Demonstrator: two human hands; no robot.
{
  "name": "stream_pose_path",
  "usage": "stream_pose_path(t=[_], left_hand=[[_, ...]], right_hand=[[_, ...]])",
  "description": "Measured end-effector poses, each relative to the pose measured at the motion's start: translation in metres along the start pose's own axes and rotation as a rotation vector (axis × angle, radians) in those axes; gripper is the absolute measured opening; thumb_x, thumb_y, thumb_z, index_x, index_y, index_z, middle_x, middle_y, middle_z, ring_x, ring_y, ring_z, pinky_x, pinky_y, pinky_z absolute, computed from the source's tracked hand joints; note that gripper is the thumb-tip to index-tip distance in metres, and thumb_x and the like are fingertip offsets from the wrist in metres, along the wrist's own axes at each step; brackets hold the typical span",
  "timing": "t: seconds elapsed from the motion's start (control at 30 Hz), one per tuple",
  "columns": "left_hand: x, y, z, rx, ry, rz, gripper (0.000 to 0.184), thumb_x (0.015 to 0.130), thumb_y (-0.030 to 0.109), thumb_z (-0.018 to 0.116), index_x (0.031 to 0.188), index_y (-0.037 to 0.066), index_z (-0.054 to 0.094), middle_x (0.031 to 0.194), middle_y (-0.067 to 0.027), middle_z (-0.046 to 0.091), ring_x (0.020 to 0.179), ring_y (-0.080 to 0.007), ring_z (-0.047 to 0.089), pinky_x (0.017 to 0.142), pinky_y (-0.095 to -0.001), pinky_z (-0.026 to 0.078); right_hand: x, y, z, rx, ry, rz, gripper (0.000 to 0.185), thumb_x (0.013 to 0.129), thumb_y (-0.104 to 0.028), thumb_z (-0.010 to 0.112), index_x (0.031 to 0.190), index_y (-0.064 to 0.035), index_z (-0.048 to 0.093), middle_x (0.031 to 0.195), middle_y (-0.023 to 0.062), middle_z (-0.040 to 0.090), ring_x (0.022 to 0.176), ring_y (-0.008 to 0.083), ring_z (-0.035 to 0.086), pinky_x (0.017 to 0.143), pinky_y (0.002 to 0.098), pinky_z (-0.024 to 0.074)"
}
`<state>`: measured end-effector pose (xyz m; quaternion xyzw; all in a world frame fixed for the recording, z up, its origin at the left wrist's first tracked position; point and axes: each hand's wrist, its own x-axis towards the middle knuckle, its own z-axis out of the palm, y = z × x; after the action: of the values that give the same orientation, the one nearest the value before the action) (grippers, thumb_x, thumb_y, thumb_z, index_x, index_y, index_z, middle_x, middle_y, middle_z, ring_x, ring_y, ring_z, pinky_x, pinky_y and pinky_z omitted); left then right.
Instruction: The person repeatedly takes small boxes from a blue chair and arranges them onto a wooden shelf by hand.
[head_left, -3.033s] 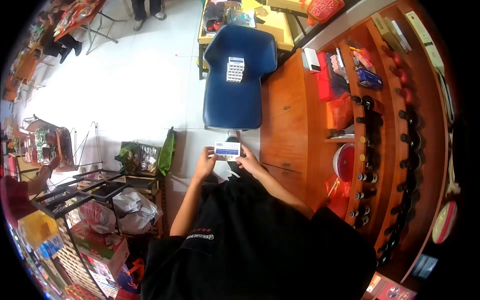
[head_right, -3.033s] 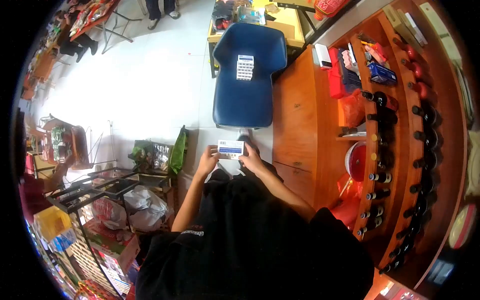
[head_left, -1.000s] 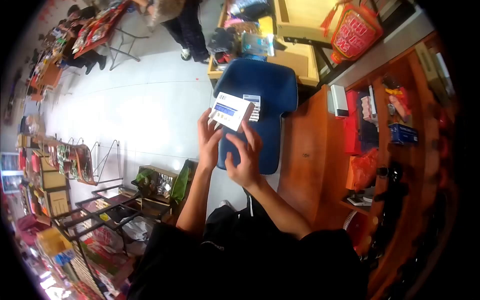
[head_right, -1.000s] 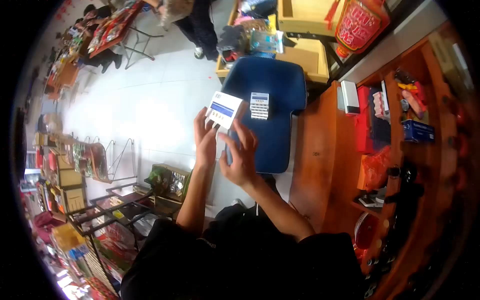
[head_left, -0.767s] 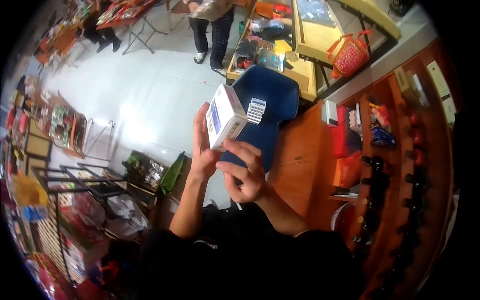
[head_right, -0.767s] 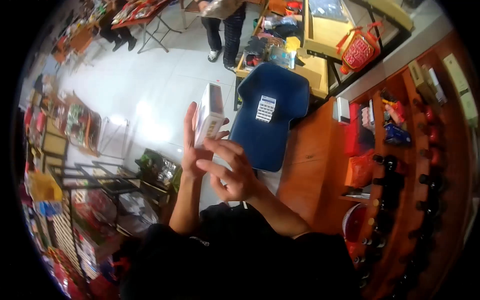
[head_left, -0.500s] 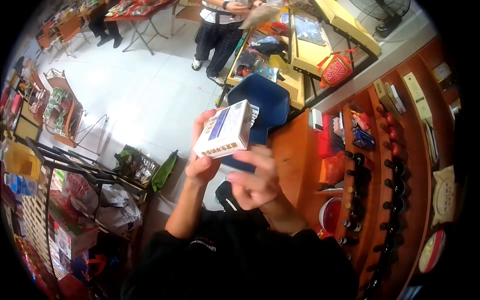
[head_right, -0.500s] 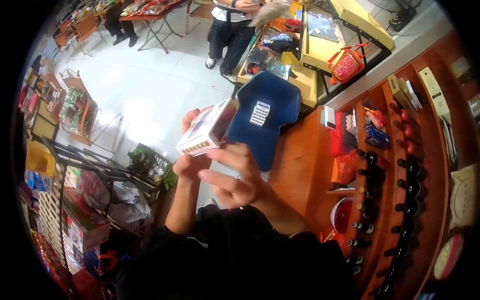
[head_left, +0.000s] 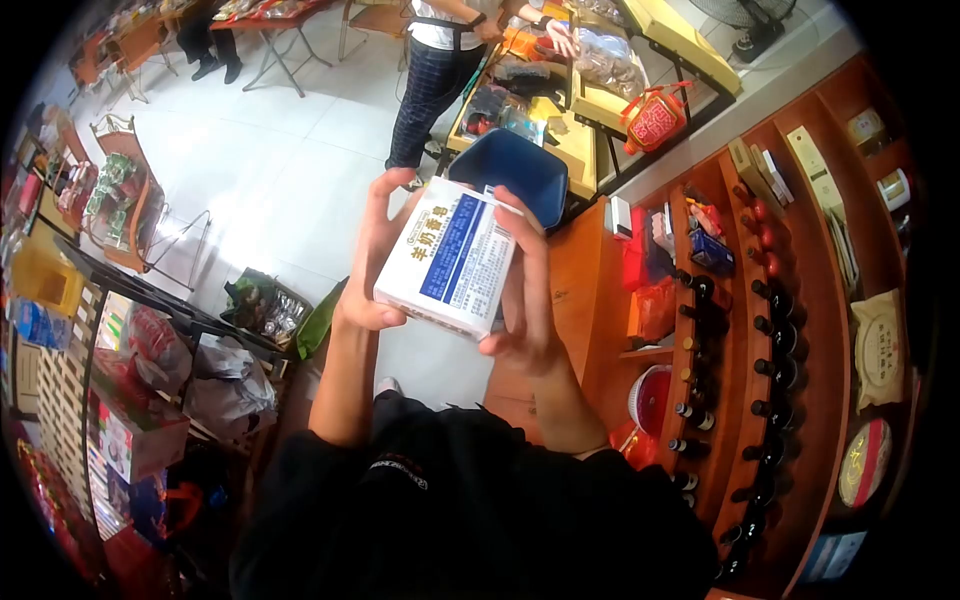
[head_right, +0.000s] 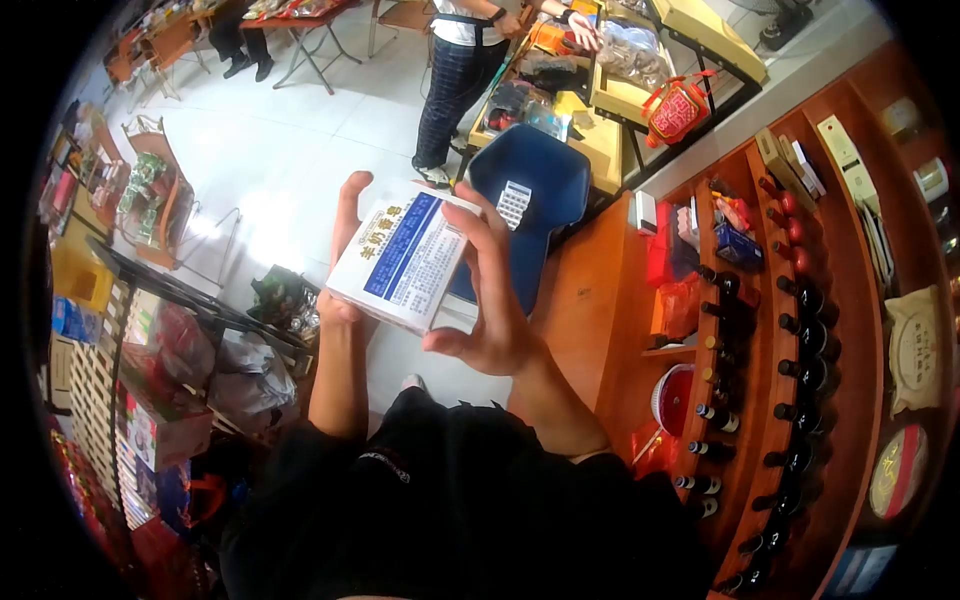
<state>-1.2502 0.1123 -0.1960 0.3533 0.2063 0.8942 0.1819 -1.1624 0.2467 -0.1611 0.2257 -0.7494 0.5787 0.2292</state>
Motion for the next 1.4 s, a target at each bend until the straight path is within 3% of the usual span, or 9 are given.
stream_pose_path(t=[0.17,0.23,0.4,0.53,0.73,0.8,0.93,1.2,1.4], left_hand=[[-0.003,-0.026,0.051,-0.135,0.021,-0.142,0.115,0.058,0.033,0.085,0.143,0.008,0.013,0.141,-0.0293,0.028,0.13,-0.0403,0.035,0.108,-0.0471,0.033],[-0.007,-0.046,0.06,-0.102,-0.044,-0.136,0.099,0.065,0.035,0.082,0.14,0.008,0.023,0.141,-0.0276,0.03,0.128,-0.0394,0.037,0.104,-0.0478,0.038],[-0.023,-0.066,0.102,-0.001,0.073,-0.222,0.071,0.077,0.04,0.072,0.129,0.004,0.038,0.128,-0.02,0.046,0.117,-0.0294,0.051,0.093,-0.0396,0.049],[-0.033,-0.076,0.131,0.129,0.173,-0.275,0.063,0.089,0.037,0.058,0.133,-0.002,0.036,0.123,-0.0174,0.052,0.109,-0.0241,0.056,0.089,-0.0355,0.049],[-0.043,-0.085,0.178,0.245,0.122,-0.235,0.059,0.097,0.036,0.04,0.137,-0.006,0.031,0.128,-0.0188,0.049,0.113,-0.0246,0.053,0.095,-0.0348,0.044],[-0.043,-0.085,0.189,0.725,0.093,-0.194,0.061,0.098,0.041,0.032,0.138,-0.006,0.03,0.131,-0.0184,0.047,0.116,-0.025,0.051,0.098,-0.0363,0.041],[-0.049,-0.081,0.198,0.232,0.104,-0.188,0.064,0.099,0.046,0.02,0.141,-0.001,0.029,0.131,-0.0138,0.048,0.118,-0.0219,0.049,0.1,-0.0348,0.039],[-0.061,-0.033,0.161,0.186,0.066,-0.186,0.081,0.091,0.062,0.035,0.138,-0.005,0.032,0.125,-0.0173,0.051,0.115,-0.0226,0.052,0.098,-0.0342,0.041],[-0.081,-0.033,0.129,0.051,0.053,-0.278,0.078,0.091,0.059,0.04,0.137,-0.004,0.033,0.119,-0.0163,0.054,0.108,-0.0214,0.055,0.092,-0.0309,0.043]], right_hand=[[-0.042,-0.022,-0.02,-0.189,0.199,-0.156,0.09,0.074,-0.047,0.074,0.138,-0.0064,0.024,0.139,0.022,0.017,0.129,0.0363,0.031,0.105,0.0447,0.0333],[-0.06,-0.03,-0.026,-0.322,0.351,-0.277,0.088,0.069,-0.036,0.08,0.135,-0.0068,0.029,0.141,0.0192,0.018,0.132,0.0359,0.025,0.107,0.0482,0.0259],[-0.103,-0.055,-0.049,-0.242,0.532,-0.287,0.059,0.068,-0.008,0.067,0.122,-0.0039,0.043,0.14,0.0223,0.019,0.132,0.0378,0.026,0.106,0.0494,0.0277],[-0.13,-0.077,-0.064,-0.256,0.623,-0.332,0.037,0.069,-0.003,0.063,0.106,-0.0014,0.056,0.135,0.0201,0.025,0.127,0.0352,0.036,0.1,0.0435,0.0403],[-0.164,-0.096,-0.07,-0.279,0.597,-0.353,0.042,0.07,-0.003,0.06,0.111,0.0019,0.049,0.131,0.0223,0.027,0.125,0.0384,0.035,0.1,0.0469,0.0337],[-0.167,-0.11,-0.068,-0.294,0.651,-0.307,0.039,0.071,0.0,0.06,0.109,0.0014,0.052,0.13,0.0202,0.028,0.12,0.0353,0.042,0.096,0.0421,0.0394],[-0.164,-0.122,-0.056,-0.379,0.701,-0.313,0.037,0.071,0.004,0.061,0.107,0.0019,0.056,0.129,0.0181,0.03,0.11,0.0315,0.052,0.09,0.0361,0.046],[-0.141,-0.128,-0.002,-0.511,0.644,-0.366,0.038,0.07,0.007,0.059,0.107,0.0018,0.056,0.127,0.019,0.034,0.108,0.0315,0.053,0.09,0.0377,0.0468],[-0.154,-0.139,0.027,-0.769,0.603,-0.141,0.037,0.071,0.008,0.059,0.107,0.001,0.058,0.126,0.0204,0.036,0.109,0.0333,0.052,0.089,0.0384,0.0493]])
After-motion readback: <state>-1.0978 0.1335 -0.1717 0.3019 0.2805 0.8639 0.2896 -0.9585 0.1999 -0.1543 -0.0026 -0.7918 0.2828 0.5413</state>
